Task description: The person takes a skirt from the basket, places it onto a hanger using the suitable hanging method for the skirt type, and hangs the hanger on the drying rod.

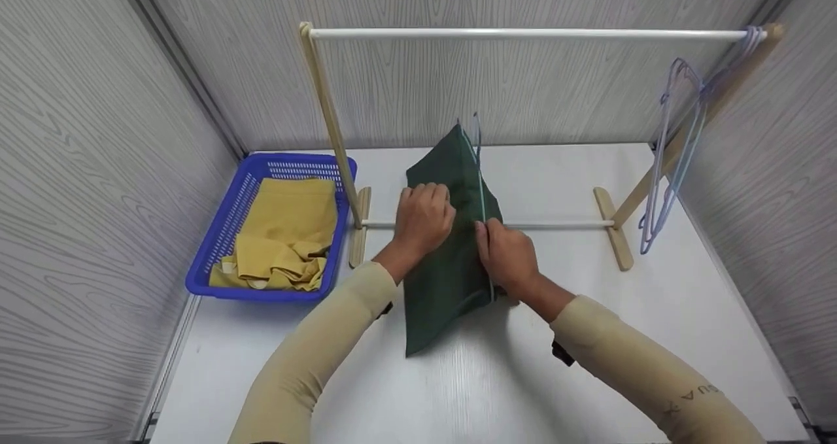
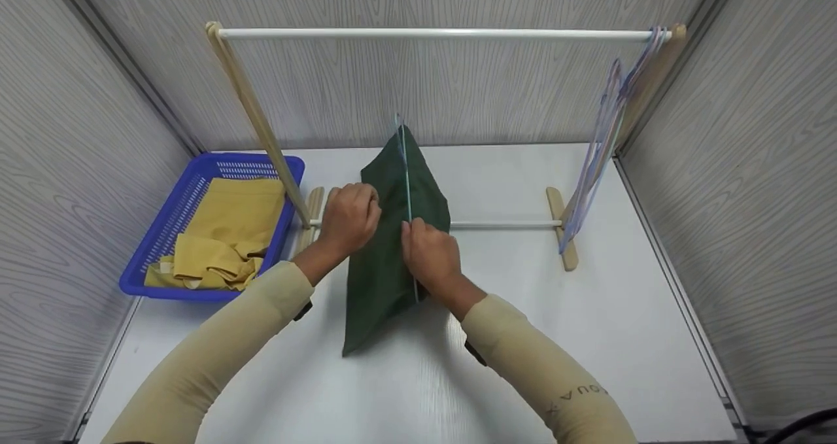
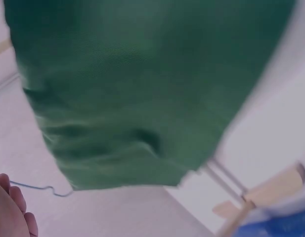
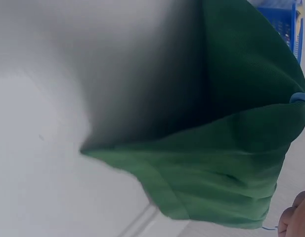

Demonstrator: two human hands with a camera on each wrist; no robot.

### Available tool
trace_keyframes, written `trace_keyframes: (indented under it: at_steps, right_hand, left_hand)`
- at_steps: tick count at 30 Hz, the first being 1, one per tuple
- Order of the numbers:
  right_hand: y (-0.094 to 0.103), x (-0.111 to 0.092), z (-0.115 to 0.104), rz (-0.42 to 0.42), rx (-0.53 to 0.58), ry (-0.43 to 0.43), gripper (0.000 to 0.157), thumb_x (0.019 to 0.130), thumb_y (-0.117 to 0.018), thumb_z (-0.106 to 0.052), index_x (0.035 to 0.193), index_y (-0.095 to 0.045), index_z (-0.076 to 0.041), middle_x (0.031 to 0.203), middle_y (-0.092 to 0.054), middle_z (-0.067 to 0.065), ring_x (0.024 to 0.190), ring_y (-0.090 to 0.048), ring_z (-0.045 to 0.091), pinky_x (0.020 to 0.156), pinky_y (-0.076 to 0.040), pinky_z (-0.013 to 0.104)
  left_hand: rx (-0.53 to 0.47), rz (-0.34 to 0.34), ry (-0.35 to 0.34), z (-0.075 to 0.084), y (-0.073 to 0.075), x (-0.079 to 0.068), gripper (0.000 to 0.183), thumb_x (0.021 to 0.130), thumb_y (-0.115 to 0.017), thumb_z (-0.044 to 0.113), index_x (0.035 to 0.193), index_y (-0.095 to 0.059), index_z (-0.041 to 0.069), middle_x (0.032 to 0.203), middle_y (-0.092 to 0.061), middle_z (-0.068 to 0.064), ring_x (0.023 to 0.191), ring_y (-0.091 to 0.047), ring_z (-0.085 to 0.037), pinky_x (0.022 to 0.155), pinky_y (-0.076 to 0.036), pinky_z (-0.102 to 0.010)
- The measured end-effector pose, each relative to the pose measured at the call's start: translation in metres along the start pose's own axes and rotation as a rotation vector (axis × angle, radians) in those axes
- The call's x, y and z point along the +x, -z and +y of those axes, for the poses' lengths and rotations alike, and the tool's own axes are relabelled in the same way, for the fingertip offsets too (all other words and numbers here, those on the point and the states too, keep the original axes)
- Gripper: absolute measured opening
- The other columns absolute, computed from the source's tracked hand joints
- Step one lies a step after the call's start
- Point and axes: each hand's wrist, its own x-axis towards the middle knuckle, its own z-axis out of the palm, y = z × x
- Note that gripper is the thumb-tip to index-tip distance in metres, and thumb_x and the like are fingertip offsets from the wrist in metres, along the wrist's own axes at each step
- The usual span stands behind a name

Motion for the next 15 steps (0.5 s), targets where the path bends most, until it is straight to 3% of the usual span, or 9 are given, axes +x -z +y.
trace_keyframes:
  at_steps: [7, 15]
  right_hand:
    - [0.033, 0.02, 0.013, -0.034, -0.038, -0.007, 0.034, 0.105, -0.049, -0.024, 0.081, -0.058, -0.001, 0.059, -0.051, 0.011, 0.051, -0.052, 0.025, 0.049, -0.046, 0.039]
    - [0.061, 0.031, 0.031, 0.017, -0.086, 0.013, 0.034, 0.104, -0.05, -0.022, 0.081, -0.058, 0.001, 0.06, -0.053, 0.014, 0.052, -0.055, 0.03, 0.05, -0.048, 0.044]
  left_hand:
    - [0.077, -0.04, 0.007, -0.04, 0.018, -0.018, 0.017, 0.091, -0.058, 0.02, 0.084, -0.063, 0.005, 0.074, -0.061, -0.01, 0.069, -0.059, -0.026, 0.068, -0.046, -0.041]
    - [0.149, -0.022, 0.05, -0.092, 0.022, -0.063, 0.013, 0.086, -0.06, 0.015, 0.082, -0.061, 0.002, 0.077, -0.062, -0.014, 0.072, -0.058, -0.032, 0.063, -0.041, -0.044]
